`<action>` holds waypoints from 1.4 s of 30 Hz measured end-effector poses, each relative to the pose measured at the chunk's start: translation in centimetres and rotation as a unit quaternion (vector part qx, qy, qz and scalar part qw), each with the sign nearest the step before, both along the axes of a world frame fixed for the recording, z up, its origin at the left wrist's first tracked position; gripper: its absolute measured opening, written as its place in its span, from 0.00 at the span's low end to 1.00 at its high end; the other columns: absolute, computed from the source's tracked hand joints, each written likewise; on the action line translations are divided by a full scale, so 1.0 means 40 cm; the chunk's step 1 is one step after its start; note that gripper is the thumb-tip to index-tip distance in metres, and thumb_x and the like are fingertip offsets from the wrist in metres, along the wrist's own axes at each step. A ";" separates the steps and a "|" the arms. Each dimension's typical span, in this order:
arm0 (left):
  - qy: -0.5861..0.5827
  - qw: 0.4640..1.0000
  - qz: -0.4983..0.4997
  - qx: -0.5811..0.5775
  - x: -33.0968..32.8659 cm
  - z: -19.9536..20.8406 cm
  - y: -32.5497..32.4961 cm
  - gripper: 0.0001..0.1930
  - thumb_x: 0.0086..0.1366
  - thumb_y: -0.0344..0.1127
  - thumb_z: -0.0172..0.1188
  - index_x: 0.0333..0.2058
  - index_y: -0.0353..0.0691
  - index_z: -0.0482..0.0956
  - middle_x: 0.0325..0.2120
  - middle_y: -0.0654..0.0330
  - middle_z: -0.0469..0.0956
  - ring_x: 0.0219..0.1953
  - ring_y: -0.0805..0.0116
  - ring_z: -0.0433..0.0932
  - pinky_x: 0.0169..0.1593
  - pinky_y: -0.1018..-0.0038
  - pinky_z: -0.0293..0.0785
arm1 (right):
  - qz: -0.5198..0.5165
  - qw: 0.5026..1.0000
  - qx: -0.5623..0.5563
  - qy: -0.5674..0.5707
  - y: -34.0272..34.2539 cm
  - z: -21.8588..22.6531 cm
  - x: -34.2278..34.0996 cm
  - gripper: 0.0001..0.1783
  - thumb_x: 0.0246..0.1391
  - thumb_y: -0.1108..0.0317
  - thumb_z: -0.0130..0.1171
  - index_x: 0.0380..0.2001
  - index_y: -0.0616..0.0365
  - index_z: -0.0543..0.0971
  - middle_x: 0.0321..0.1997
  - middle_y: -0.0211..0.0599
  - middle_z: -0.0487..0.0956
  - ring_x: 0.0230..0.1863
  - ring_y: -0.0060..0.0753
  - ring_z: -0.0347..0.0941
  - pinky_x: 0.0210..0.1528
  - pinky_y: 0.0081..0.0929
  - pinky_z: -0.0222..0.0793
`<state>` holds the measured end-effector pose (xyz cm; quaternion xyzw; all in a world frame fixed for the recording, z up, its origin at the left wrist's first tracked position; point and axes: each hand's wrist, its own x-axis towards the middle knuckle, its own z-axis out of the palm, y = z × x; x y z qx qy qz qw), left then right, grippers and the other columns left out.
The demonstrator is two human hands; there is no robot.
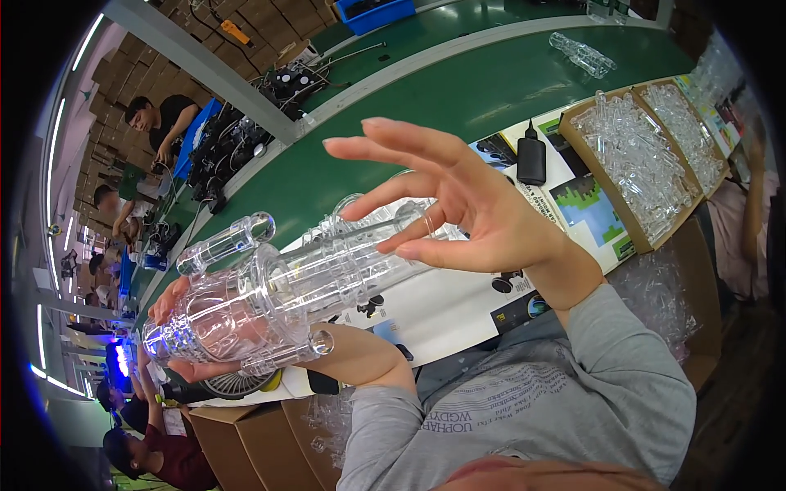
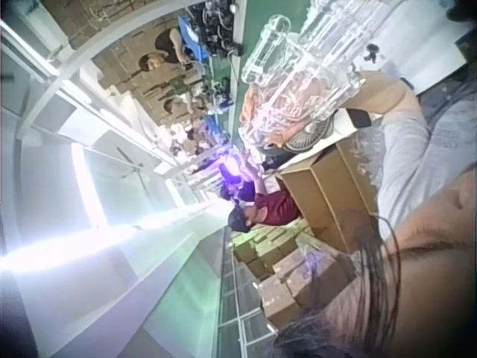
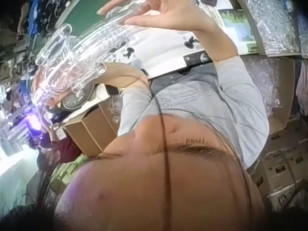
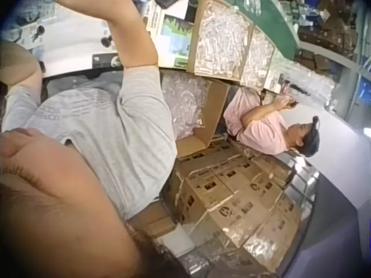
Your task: Cleaning and assembling clear plastic components at a factory assembly station.
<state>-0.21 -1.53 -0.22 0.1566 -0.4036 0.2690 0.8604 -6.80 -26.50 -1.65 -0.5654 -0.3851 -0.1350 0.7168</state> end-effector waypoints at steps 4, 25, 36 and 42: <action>0.081 0.969 0.227 0.059 -0.008 0.000 -0.025 0.28 0.55 0.52 0.51 0.45 0.33 0.64 0.37 0.55 0.67 0.44 0.64 0.69 0.51 0.65 0.67 | -0.056 0.998 -0.013 -0.016 0.004 0.002 0.003 0.43 0.43 0.89 0.50 0.62 0.50 0.51 0.64 0.51 0.54 0.53 0.40 0.69 0.42 0.25 0.76; -0.015 0.998 -0.060 0.012 0.039 -0.031 0.100 0.26 0.53 0.48 0.51 0.42 0.29 0.66 0.38 0.53 0.68 0.45 0.61 0.69 0.53 0.65 0.64 | 0.187 0.957 0.179 0.131 -0.001 0.003 0.001 0.38 0.52 0.78 0.45 0.64 0.47 0.46 0.64 0.46 0.54 0.57 0.43 0.64 0.49 0.42 0.72; 0.046 0.981 0.190 0.017 0.015 -0.006 0.037 0.27 0.48 0.46 0.56 0.42 0.31 0.66 0.38 0.53 0.68 0.44 0.60 0.68 0.51 0.62 0.65 | 0.144 0.970 0.176 0.090 -0.031 0.010 0.011 0.41 0.52 0.73 0.50 0.64 0.46 0.41 0.62 0.53 0.55 0.55 0.45 0.65 0.47 0.44 0.73; 0.127 0.951 0.279 -0.022 -0.005 0.005 -0.019 0.27 0.47 0.46 0.58 0.41 0.32 0.67 0.38 0.52 0.68 0.44 0.58 0.68 0.49 0.60 0.66 | 0.114 0.976 0.151 0.106 -0.047 0.006 0.013 0.39 0.54 0.71 0.50 0.64 0.47 0.44 0.61 0.52 0.58 0.55 0.45 0.65 0.48 0.44 0.72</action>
